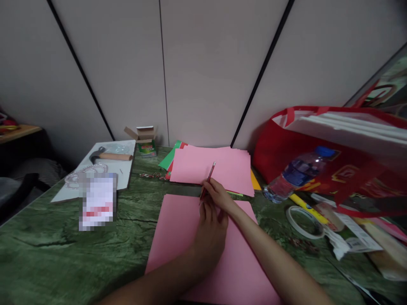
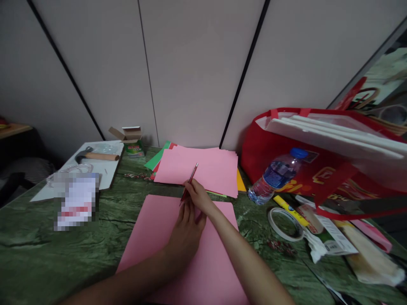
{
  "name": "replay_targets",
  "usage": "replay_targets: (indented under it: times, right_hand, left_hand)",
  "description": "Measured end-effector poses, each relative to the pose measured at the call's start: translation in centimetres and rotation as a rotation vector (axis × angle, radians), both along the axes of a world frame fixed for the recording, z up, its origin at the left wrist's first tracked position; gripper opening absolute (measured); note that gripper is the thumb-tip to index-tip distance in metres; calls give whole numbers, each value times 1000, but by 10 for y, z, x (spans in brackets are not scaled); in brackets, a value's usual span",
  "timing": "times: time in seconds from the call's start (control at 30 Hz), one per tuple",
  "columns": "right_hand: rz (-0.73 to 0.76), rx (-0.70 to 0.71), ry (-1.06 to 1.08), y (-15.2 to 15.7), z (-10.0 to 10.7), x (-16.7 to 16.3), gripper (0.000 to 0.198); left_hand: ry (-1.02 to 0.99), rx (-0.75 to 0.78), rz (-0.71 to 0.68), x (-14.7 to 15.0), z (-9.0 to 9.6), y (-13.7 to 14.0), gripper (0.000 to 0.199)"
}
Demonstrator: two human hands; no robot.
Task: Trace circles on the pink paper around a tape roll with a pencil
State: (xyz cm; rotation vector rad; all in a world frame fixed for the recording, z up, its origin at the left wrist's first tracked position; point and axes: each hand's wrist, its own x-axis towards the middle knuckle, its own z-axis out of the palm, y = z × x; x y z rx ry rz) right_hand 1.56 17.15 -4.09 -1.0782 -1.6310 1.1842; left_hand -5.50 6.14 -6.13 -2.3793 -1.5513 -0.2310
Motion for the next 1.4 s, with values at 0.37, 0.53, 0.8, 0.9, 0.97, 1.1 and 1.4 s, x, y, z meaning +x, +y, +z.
replay_targets:
  times: [0.37,0.53,0.8,0.9,0.97,1.1,1.4]
  right_hand:
    - [77,114,-144,-5,0,0,24]
    - [59,120,-168,-6,1,0,25]
    - [-3,139,-195,-3,-5,2,26]
    - [-22,145,-194,-1,-6,3,26]
    - [-36,147,-189,0,-6,4,26]
    - [-70,137,-169,2,-8,8,27]
    - [-93,-10,-44,5,-9,19,28]
  left_hand:
    - [-10,-31,-20,-1,4,1,50]
    - [-33,-24,-13,-1,1,-1,51]
    - [-16,-52,-22,-1,4,0,50]
    - [-13,-43,-28,-2,3,1,49]
    - [-10,-36,-31,-2,2,1,49]
    - [-7,-38,-10,-1,1,2,47]
    - [-7,-45,-15,-2,7,1,41]
